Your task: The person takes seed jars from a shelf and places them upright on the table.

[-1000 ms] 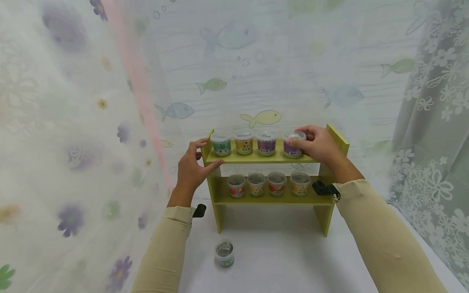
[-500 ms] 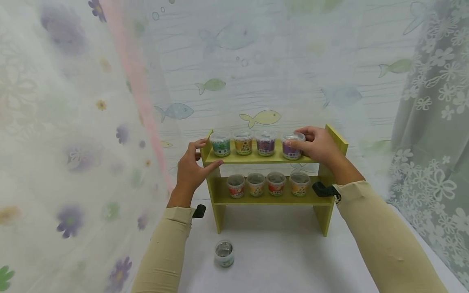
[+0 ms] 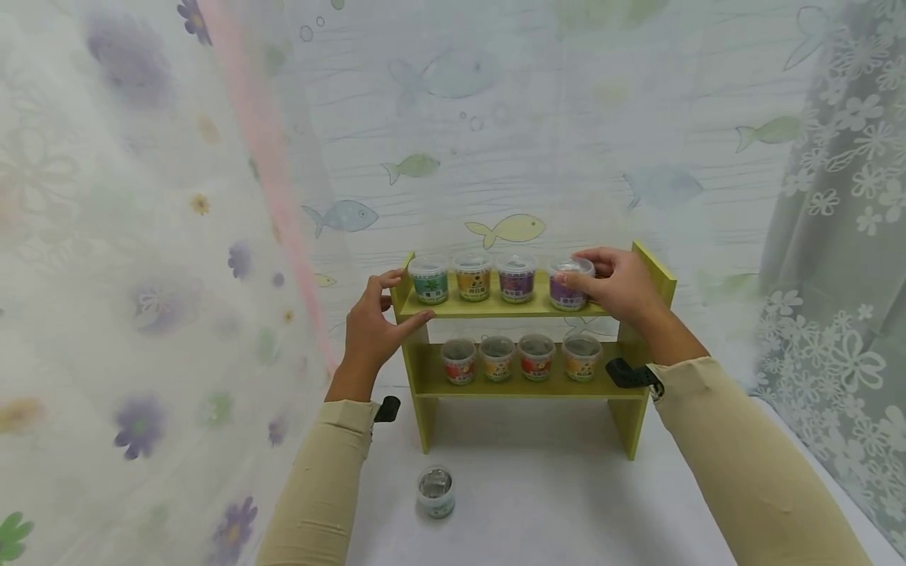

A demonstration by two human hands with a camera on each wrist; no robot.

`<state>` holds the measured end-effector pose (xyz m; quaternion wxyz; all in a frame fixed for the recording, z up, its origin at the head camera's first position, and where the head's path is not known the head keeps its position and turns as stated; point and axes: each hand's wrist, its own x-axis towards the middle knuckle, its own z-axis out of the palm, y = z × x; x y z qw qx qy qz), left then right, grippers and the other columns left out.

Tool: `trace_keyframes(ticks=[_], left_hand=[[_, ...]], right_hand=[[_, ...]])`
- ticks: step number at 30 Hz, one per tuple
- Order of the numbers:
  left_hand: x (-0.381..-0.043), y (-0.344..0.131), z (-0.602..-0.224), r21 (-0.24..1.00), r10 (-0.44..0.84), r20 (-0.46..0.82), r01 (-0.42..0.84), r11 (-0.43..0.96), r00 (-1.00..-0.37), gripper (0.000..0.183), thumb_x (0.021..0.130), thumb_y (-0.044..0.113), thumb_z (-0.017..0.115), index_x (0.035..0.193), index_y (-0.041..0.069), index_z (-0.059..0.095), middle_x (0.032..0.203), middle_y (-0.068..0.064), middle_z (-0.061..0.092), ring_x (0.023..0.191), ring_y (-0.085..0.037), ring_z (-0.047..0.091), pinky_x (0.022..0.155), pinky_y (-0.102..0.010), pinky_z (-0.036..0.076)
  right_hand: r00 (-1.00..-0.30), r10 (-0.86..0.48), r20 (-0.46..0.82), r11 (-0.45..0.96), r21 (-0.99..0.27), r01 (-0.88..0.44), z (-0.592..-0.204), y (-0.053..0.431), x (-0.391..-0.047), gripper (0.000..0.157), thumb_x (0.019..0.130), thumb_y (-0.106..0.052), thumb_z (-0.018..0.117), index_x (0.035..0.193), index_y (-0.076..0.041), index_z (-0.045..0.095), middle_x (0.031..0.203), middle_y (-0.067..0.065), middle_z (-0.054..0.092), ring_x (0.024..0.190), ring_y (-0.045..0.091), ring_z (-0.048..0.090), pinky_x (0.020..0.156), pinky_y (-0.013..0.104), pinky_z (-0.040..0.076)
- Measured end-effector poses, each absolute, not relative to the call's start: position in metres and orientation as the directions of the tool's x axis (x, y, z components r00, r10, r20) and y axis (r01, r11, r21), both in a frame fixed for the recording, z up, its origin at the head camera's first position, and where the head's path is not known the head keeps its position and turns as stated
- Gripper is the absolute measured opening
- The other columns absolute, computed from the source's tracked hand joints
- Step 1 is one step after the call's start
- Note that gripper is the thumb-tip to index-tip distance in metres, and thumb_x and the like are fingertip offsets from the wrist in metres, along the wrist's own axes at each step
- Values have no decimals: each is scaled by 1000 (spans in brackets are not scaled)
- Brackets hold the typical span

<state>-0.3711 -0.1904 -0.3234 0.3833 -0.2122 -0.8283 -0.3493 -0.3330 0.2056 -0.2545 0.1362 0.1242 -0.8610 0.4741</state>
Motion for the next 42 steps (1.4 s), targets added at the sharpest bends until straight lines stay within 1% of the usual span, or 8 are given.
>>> trace_keyframes(ticks=[3,8,14,18,23,25,34,42], left_hand=[[-371,-191,-324,418,85,781,619,665,-619,75,79,52,86,134,14,51,152,14,54,113,-24,70,94,-45,58],[-370,-191,-323,417,90,779,620,665,-621,75,79,52,86,135,14,51,153,14,53,113,-24,70,94,-44,58],[-369,-191,-322,426,85,774,616,663,-627,75,79,51,86,135,14,51,153,14,53,114,-24,70,95,-44,58],[-369,-191,-323,420,87,772,608,674,-630,76,79,52,85,135,14,51,153,15,52,114,-25,70,95,-44,58],[-369,-191,-323,412,86,776,605,681,-625,76,79,54,85,135,15,51,153,16,52,114,-24,70,95,-43,58],[-369,-191,-323,411,86,780,610,678,-620,76,79,54,85,135,15,51,153,16,52,113,-24,71,94,-43,58],[-370,-192,-326,406,95,791,635,657,-604,75,79,49,86,135,12,52,153,12,54,119,-24,67,95,-44,58],[-372,-192,-324,399,98,797,642,654,-595,76,78,50,87,134,13,51,153,12,54,119,-25,68,95,-45,58]], right_hand=[[-928,-82,363,524,-776,-350,-256,204,-330,76,88,-57,74,147,-13,58,131,18,69,104,23,69,76,28,58],[-929,-83,360,536,-770,-346,-255,203,-322,76,88,-58,74,148,-14,58,143,17,62,124,32,64,82,31,57],[-918,-107,381,516,-768,-379,-257,197,-312,74,89,-53,76,147,-11,58,137,17,67,121,33,67,76,19,56],[-916,-105,388,499,-776,-386,-260,195,-303,72,88,-50,78,146,-11,58,137,15,66,121,26,68,76,17,55],[-900,-123,418,391,-813,-431,-268,189,-296,64,88,-36,82,140,-6,61,129,18,70,101,5,73,77,19,59],[-893,-134,429,353,-822,-448,-272,186,-293,60,88,-32,83,137,-4,62,127,20,71,96,1,73,77,20,59],[-904,-204,376,344,-837,-426,-308,169,-285,60,87,-31,84,136,-5,63,122,17,72,102,20,73,79,24,60],[-902,-245,357,315,-850,-422,-350,157,-283,61,85,-26,86,136,-3,63,121,17,71,103,24,73,79,25,59]])
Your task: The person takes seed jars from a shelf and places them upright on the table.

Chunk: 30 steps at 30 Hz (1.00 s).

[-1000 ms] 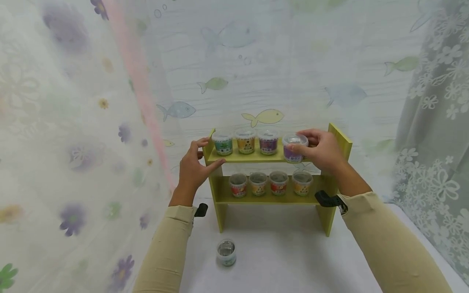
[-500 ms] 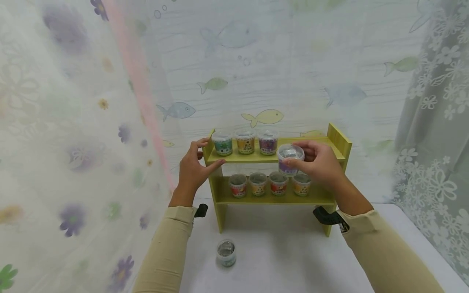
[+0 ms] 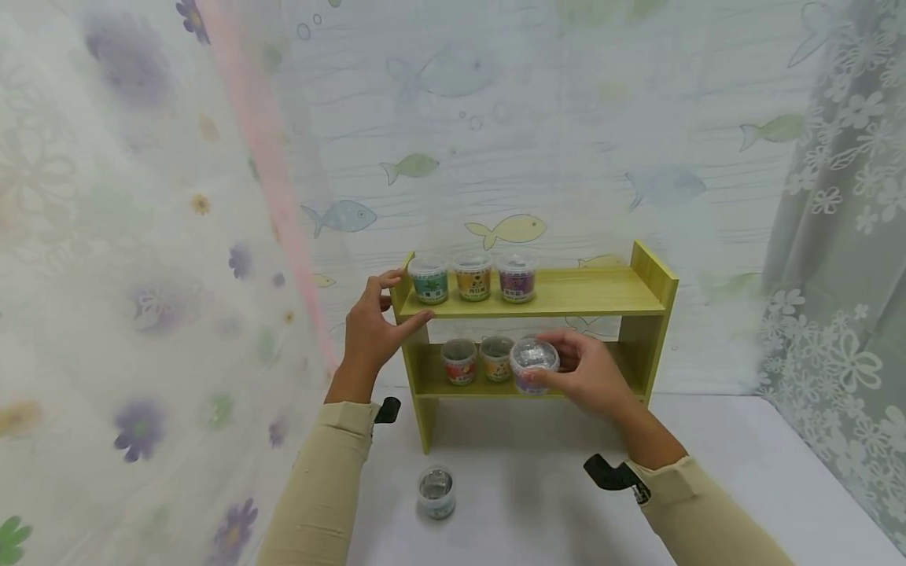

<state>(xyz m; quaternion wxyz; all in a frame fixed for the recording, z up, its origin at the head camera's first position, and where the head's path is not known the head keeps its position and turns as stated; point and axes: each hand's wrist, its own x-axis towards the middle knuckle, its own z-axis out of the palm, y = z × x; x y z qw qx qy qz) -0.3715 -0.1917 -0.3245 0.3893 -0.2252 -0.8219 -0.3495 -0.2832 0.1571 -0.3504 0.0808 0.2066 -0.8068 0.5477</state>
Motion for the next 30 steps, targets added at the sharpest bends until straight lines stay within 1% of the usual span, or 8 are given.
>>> trace_keyframes(ticks=[4,8,10,16,23,30], left_hand=[[-372,-192,-324,395,100,797,640,659,-596,76,79,51,86,135,14,51,153,12,53,119,-24,68,95,-45,58],[-373,-192,-325,398,96,799,641,657,-594,77,79,50,86,136,13,51,154,13,53,117,-23,69,95,-46,58],[-374,-192,-325,401,93,798,640,656,-596,77,79,49,87,136,13,51,153,12,53,117,-22,69,95,-46,58],[-371,-191,-323,404,92,792,631,663,-603,75,79,49,87,134,14,52,153,13,54,118,-21,68,95,-42,58],[-371,-191,-323,403,93,792,631,663,-604,74,79,50,87,133,13,51,153,13,54,115,-21,69,95,-43,58],[-372,-191,-324,404,89,796,635,658,-598,75,78,49,88,133,13,51,153,12,54,116,-22,69,94,-42,58]], right_hand=[[-912,-251,324,287,-875,-390,-370,149,-281,61,82,-24,88,133,-4,63,124,18,69,109,28,71,80,28,60],[-926,-258,276,272,-899,-344,-392,140,-277,61,79,-28,90,130,-5,65,126,17,68,113,31,70,81,33,61],[-932,-264,248,265,-911,-317,-403,135,-275,61,78,-30,91,129,-7,65,125,15,69,113,30,70,82,34,61],[-942,-280,183,230,-940,-251,-435,122,-274,60,76,-30,92,126,-8,65,120,10,71,109,25,70,82,33,60],[-940,-289,183,211,-945,-249,-459,112,-273,59,75,-28,93,123,-6,66,117,10,72,104,24,70,81,31,59],[-950,-258,176,227,-945,-236,-484,103,-271,58,72,-28,95,118,-7,68,113,8,73,100,21,71,79,29,58]])
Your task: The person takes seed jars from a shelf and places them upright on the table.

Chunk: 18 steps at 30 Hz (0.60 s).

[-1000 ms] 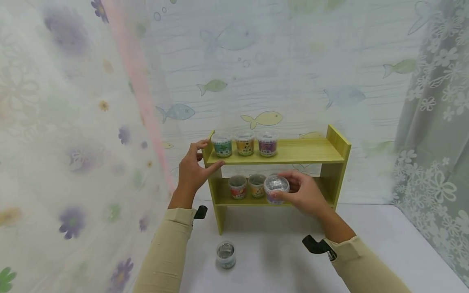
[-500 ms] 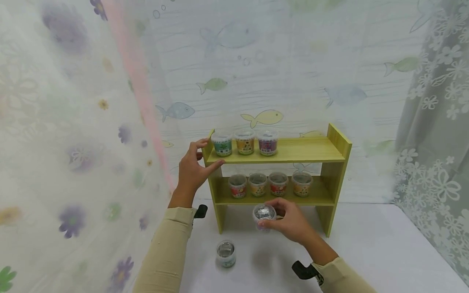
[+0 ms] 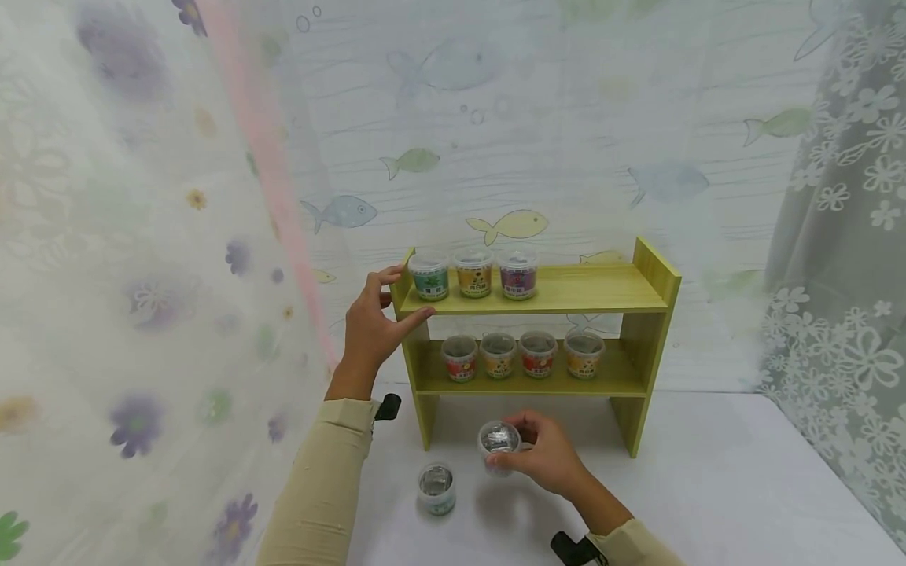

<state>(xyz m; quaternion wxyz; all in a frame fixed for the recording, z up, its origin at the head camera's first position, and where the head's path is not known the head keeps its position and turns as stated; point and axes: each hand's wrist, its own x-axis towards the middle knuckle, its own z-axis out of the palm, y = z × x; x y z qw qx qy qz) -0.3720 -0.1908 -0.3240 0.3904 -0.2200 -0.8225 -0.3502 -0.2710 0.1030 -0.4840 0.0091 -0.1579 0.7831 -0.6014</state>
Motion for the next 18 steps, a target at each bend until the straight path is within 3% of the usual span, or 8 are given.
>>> trace_keyframes(ticks=[18], left_hand=[[-372,-191,-325,402,89,797,635,660,-597,74,79,49,87,133,12,52,153,13,53,116,-23,69,94,-42,58]], right_hand=[[-963,-240,122,264,-946,-186,-527,86,-268,60,67,-29,98,115,-8,68,108,5,72,98,19,68,80,30,55]])
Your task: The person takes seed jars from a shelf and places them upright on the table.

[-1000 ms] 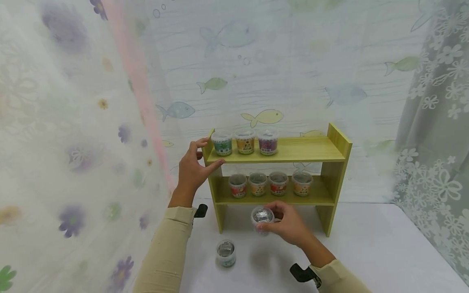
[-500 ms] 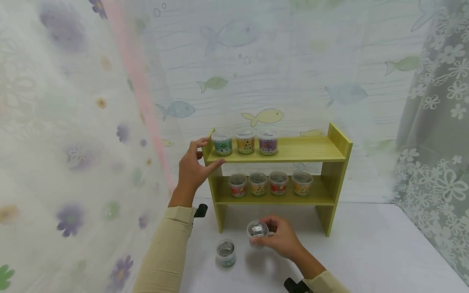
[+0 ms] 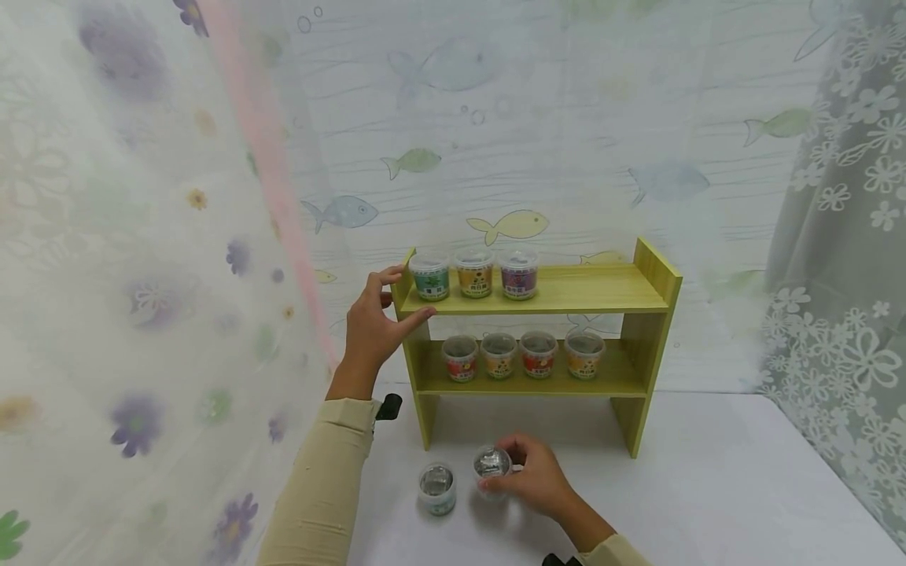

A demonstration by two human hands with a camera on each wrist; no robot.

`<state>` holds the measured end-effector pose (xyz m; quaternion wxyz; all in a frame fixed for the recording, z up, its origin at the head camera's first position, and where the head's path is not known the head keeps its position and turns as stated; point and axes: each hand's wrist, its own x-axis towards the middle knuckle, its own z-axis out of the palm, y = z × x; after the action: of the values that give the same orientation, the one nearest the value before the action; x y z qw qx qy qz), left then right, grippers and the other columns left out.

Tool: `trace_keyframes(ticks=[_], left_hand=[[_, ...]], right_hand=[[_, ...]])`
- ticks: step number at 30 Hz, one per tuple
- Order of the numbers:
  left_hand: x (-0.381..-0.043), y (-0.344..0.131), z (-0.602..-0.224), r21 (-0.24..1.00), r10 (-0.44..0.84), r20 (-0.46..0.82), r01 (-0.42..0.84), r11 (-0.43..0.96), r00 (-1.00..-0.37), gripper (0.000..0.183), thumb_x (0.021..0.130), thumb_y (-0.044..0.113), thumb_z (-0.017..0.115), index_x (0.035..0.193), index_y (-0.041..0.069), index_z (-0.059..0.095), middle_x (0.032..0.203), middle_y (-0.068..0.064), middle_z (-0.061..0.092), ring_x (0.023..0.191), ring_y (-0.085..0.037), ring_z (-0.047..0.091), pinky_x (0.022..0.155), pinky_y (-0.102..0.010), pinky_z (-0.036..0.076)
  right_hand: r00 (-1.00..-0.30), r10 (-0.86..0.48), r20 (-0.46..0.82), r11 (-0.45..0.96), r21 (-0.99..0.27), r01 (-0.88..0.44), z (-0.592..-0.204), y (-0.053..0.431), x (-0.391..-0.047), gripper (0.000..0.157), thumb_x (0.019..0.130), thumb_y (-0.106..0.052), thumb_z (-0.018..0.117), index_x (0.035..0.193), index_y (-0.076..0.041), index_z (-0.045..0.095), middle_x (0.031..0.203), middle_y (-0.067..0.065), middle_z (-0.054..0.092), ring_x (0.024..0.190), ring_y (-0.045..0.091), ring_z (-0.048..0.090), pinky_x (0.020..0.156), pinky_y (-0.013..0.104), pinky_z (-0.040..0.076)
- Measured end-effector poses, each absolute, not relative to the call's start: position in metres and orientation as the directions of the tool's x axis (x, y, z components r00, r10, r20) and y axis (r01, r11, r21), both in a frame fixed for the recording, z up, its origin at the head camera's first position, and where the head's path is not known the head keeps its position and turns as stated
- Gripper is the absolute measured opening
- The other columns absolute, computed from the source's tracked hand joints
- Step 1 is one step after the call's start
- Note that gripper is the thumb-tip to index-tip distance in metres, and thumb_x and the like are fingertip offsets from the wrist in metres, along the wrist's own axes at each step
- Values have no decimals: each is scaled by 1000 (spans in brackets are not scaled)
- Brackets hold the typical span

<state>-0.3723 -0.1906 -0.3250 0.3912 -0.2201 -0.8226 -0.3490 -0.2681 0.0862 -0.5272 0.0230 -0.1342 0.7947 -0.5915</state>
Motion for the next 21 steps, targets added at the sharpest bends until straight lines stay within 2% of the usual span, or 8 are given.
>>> trace_keyframes(ticks=[7,12,21], left_hand=[[-372,-190,-324,419,83,787,627,657,-612,74,78,49,87,133,14,51,153,13,54,115,-23,70,94,-44,58],[-371,-190,-323,419,81,786,624,659,-613,74,78,48,88,133,13,52,153,12,54,116,-22,69,95,-43,58],[-369,-189,-322,421,80,782,618,664,-618,74,78,48,88,133,13,51,153,11,54,117,-22,69,96,-42,58]], right_hand=[[-962,-248,115,278,-943,-184,-537,81,-266,62,67,-30,98,115,-6,68,107,4,73,99,19,68,77,28,55],[-963,-246,109,287,-941,-180,-542,76,-264,58,67,-28,98,113,-8,67,108,5,73,101,19,68,80,30,55],[-965,-241,102,321,-930,-179,-553,66,-263,58,67,-35,97,112,-11,67,106,0,73,100,17,66,80,29,55]])
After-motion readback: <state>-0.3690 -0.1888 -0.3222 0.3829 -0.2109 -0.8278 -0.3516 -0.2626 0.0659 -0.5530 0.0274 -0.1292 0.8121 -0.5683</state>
